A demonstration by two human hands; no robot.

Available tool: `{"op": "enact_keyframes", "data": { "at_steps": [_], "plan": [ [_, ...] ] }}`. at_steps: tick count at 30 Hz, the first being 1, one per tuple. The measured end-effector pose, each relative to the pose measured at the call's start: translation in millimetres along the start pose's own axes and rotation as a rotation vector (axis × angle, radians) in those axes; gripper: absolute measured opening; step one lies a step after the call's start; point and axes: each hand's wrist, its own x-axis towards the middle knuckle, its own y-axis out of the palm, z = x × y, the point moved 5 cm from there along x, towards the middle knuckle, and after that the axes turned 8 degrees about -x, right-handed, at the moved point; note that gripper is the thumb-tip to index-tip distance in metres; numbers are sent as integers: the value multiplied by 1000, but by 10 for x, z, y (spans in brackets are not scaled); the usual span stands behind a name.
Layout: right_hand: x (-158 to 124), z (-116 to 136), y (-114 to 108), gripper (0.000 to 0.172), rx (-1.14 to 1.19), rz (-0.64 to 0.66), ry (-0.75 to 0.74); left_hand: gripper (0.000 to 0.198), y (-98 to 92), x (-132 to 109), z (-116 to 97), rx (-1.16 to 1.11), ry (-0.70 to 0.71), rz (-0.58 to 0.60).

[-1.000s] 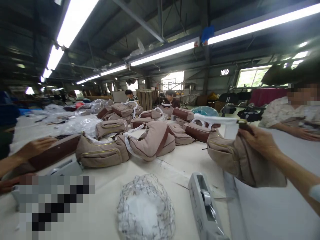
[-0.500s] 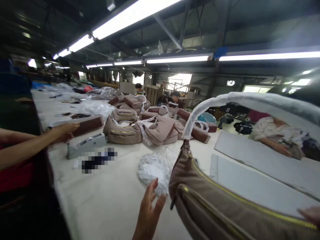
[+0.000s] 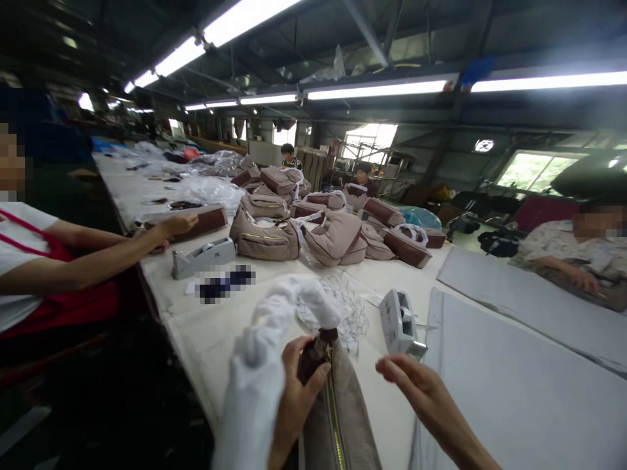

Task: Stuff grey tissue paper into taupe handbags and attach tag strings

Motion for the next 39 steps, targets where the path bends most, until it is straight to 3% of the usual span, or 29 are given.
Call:
{"op": "enact_keyframes", "data": {
  "at_steps": [2, 5, 7, 10, 13, 17, 20, 23, 25, 28, 30, 33, 37, 39],
  "plan": [
    [452, -128, 203, 36, -45, 73, 56, 33, -59, -97, 37, 67, 58, -50],
    [1166, -342, 551, 24, -118, 90, 118, 22, -106, -206, 90, 110, 125, -103],
    [1478, -469, 834, 17, -166, 121, 178, 15, -53, -240, 119, 71, 115, -93],
    [1629, -600, 1206, 18, -203, 156, 281, 16, 110, -252, 185, -29, 7, -68],
    [1608, -671, 1377, 17, -172, 135, 359, 24, 281, -258, 274, -179, -152, -32],
    [1586, -695, 1200, 17, 7, 26, 366, 30, 363, -293, 304, -378, -322, -81],
    [1378, -666, 779, 24, 211, -131, 372, 32, 373, -320, 267, -491, -405, -129],
    [856, -487, 287, 38, 375, -283, 391, 26, 397, -322, 227, -549, -429, -113],
    [449, -252, 107, 38, 574, -266, 383, 21, 425, -313, 203, -555, -419, -61],
    [-16, 119, 174, 33, 711, -63, 423, 19, 482, -302, 132, -537, -356, 60],
    [-153, 269, 311, 32, 683, 15, 398, 22, 524, -313, 75, -561, -338, 135],
    [-152, 334, 429, 26, 503, 61, 218, 25, 583, -346, -10, -600, -324, 225],
    [-53, 356, 209, 13, 130, -18, -164, 24, 616, -379, 6, -535, -333, 185],
    [10, 412, 56, 23, -73, -71, -377, 25, 652, -396, 55, -542, -359, 178]
  ]
}}
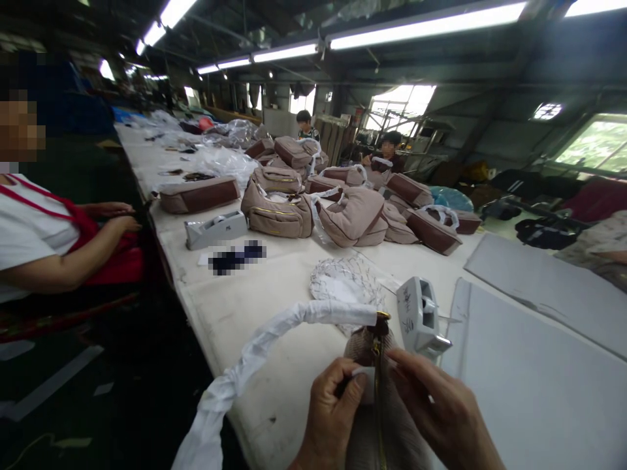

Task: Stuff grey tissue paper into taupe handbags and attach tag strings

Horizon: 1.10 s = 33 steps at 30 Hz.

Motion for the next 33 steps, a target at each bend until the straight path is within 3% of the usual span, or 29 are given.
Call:
{"op": "enact_keyframes", "data": {
  "at_steps": [3, 5, 7, 12, 17, 27, 33],
  "plan": [
    [146, 21, -21, 35, -304, 116, -293, 24, 9, 13, 33, -22, 20, 22],
    [222, -15, 23, 35, -409, 166, -388, 22, -15, 16, 0, -35, 38, 40],
    [258, -72, 49, 34, -415, 161, -406, 19, -79, 16, -69, 28, 44, 57],
    [197, -226, 26, 29, -373, 70, -315, 16, -280, 28, -260, 483, 124, 105],
    [135, -259, 13, 28, -387, 38, -329, 13, -242, 77, -248, 638, 133, 174],
    [88, -204, -13, 27, -452, -33, -423, 11, -94, 196, -261, 525, -18, 149],
    [72, -159, 25, 33, -446, -37, -454, 21, 63, 296, -170, 266, -204, 200]
  ]
}}
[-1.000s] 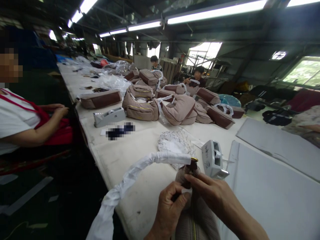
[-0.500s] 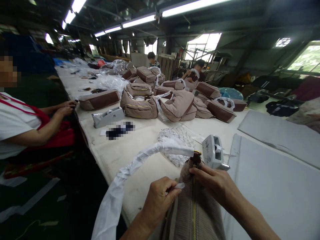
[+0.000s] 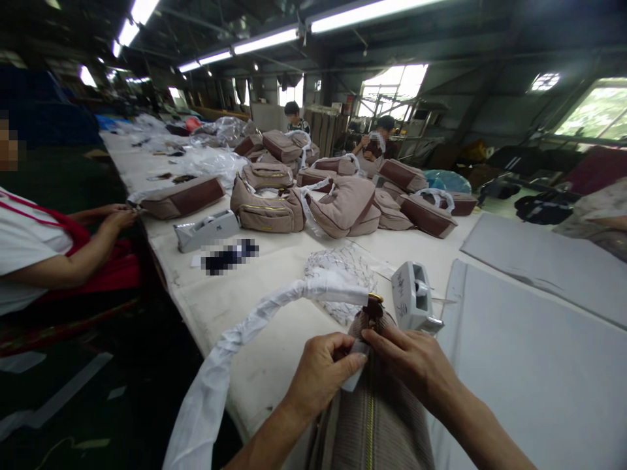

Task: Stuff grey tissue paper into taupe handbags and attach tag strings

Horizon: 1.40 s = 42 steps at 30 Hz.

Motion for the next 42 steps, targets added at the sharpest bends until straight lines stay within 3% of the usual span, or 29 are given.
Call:
{"op": "enact_keyframes", "data": {
  "at_steps": [3, 6, 10, 14, 17, 21, 26, 30, 34, 36, 39, 42],
  "plan": [
    [-47, -3, 60, 28, 134, 25, 69, 28, 53, 127, 9, -83, -6, -2],
    [-109, -65, 106, 29, 369, 14, 237, 29, 61, 224, 1, -65, 4, -52],
    [-100, -163, 116, 28, 453, 40, 396, 21, 68, 233, -120, 63, 135, -136],
    [31, -226, 119, 27, 479, 185, 401, 17, 81, 223, -284, 234, 311, -210],
    [90, -259, 109, 19, 467, 201, 421, 16, 98, 308, -265, 206, 266, -152],
    [70, -251, 151, 15, 499, 181, 511, 7, 56, 396, -173, 125, 171, -198],
    [149, -292, 210, 23, 556, 281, 568, 16, 104, 368, -212, 298, 266, -189],
    [279, -332, 241, 21, 682, 443, 578, 30, 152, 350, -250, 488, 346, -182],
    [299, -348, 282, 18, 711, 501, 606, 36, 192, 341, -265, 565, 404, -125],
    [251, -356, 309, 16, 708, 515, 616, 38, 201, 328, -232, 467, 375, -99],
    [132, -389, 328, 13, 724, 495, 662, 47, 188, 319, -52, 113, 180, -140],
    [31, -395, 326, 13, 774, 432, 689, 26, 219, 323, 140, -118, -10, -158]
  ]
}}
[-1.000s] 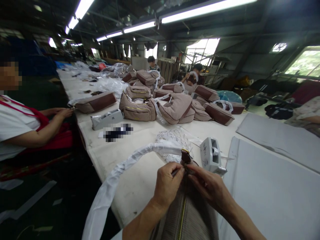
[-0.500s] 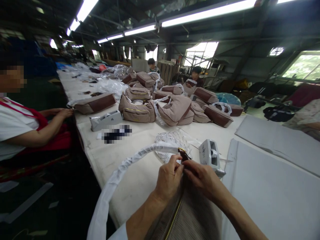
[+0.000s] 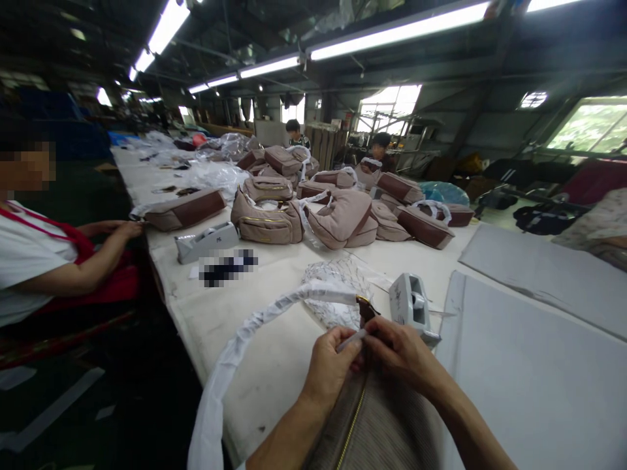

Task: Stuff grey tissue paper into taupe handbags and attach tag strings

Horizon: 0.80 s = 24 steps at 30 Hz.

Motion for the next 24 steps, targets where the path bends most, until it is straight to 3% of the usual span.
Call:
{"op": "enact_keyframes", "data": {
  "at_steps": [4, 10, 14, 16, 19, 22, 24],
  "plan": [
    [-25, 50, 138, 20, 97, -76, -29, 15, -105, 14, -114, 61, 2, 0],
    [-141, 334, 530, 21, 90, -447, -24, 11, -385, -125, -565, 305, 47, 43],
    [-426, 326, 675, 18, 129, -666, 84, 12, -285, -206, -504, 277, -60, 96],
    [-557, 285, 648, 18, 173, -704, 101, 12, -206, -224, -404, 222, -118, 96],
    [-657, 225, 466, 26, 265, -600, 103, 10, -110, -253, -353, 234, -80, 100],
    [-607, 268, 197, 33, 162, -337, 11, 12, -35, -308, -482, 401, 126, 131],
    [-516, 320, 53, 26, 16, -171, -83, 16, 16, -359, -592, 514, 267, 161]
  ]
}}
